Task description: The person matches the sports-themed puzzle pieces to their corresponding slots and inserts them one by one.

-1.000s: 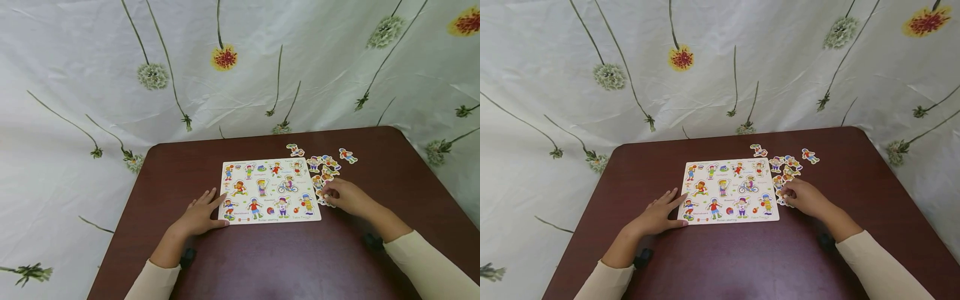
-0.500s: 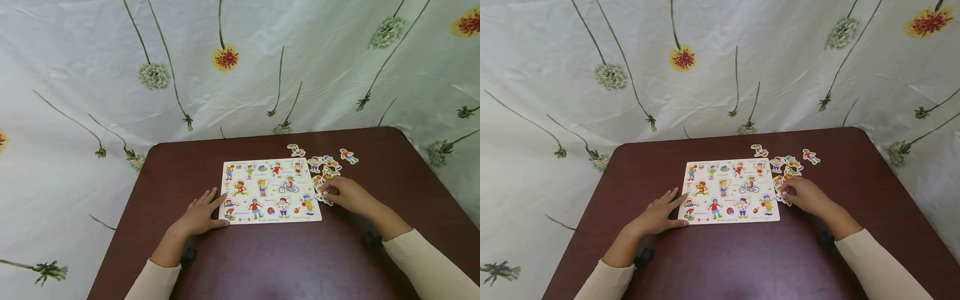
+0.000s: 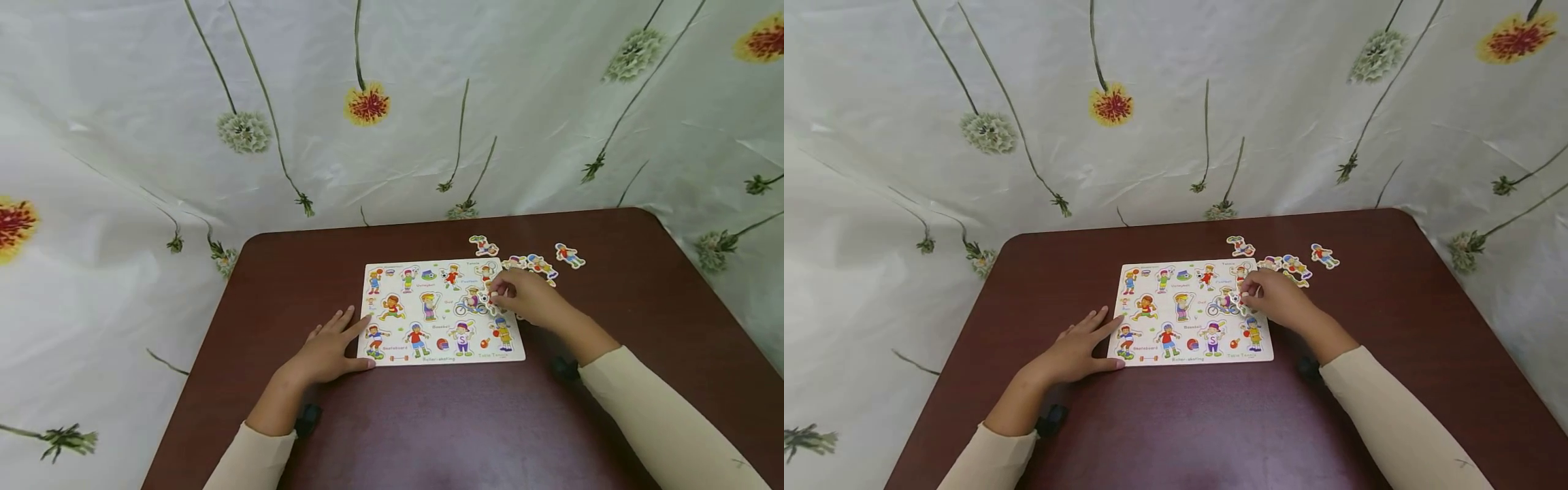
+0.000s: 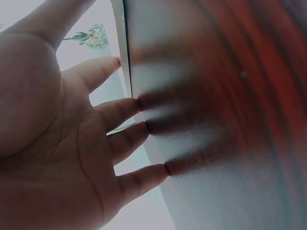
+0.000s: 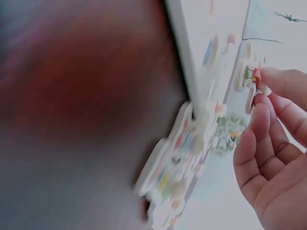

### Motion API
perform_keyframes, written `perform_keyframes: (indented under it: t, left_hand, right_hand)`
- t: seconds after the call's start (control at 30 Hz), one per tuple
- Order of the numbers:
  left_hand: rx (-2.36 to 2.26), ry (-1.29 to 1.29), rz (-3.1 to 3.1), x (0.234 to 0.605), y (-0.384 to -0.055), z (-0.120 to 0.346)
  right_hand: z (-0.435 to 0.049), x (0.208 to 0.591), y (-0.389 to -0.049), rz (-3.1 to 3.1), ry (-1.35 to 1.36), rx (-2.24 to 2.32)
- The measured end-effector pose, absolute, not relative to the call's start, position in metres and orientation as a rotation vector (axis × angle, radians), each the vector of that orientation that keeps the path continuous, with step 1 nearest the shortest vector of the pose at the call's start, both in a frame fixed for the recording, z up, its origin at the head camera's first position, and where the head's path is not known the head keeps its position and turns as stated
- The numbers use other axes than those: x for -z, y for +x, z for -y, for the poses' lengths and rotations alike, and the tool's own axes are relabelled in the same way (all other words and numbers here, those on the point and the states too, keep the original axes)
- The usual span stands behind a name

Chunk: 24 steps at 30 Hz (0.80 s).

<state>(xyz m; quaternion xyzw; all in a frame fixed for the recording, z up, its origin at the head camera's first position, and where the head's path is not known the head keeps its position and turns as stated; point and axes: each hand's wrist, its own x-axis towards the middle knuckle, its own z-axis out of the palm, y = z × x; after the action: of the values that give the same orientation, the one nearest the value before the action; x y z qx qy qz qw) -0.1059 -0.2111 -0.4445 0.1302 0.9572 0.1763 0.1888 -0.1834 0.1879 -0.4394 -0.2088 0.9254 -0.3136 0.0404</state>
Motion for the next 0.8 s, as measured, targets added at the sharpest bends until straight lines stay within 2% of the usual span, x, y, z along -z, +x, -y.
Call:
perform_keyframes:
  t: [0.8]
  left_hand:
    - [-0.477, 0.390, -2.698, 0.446, -0.107, 0.212]
  right_hand:
    - [-0.115, 0.438, -0.230, -2.839, -0.443, 0.961]
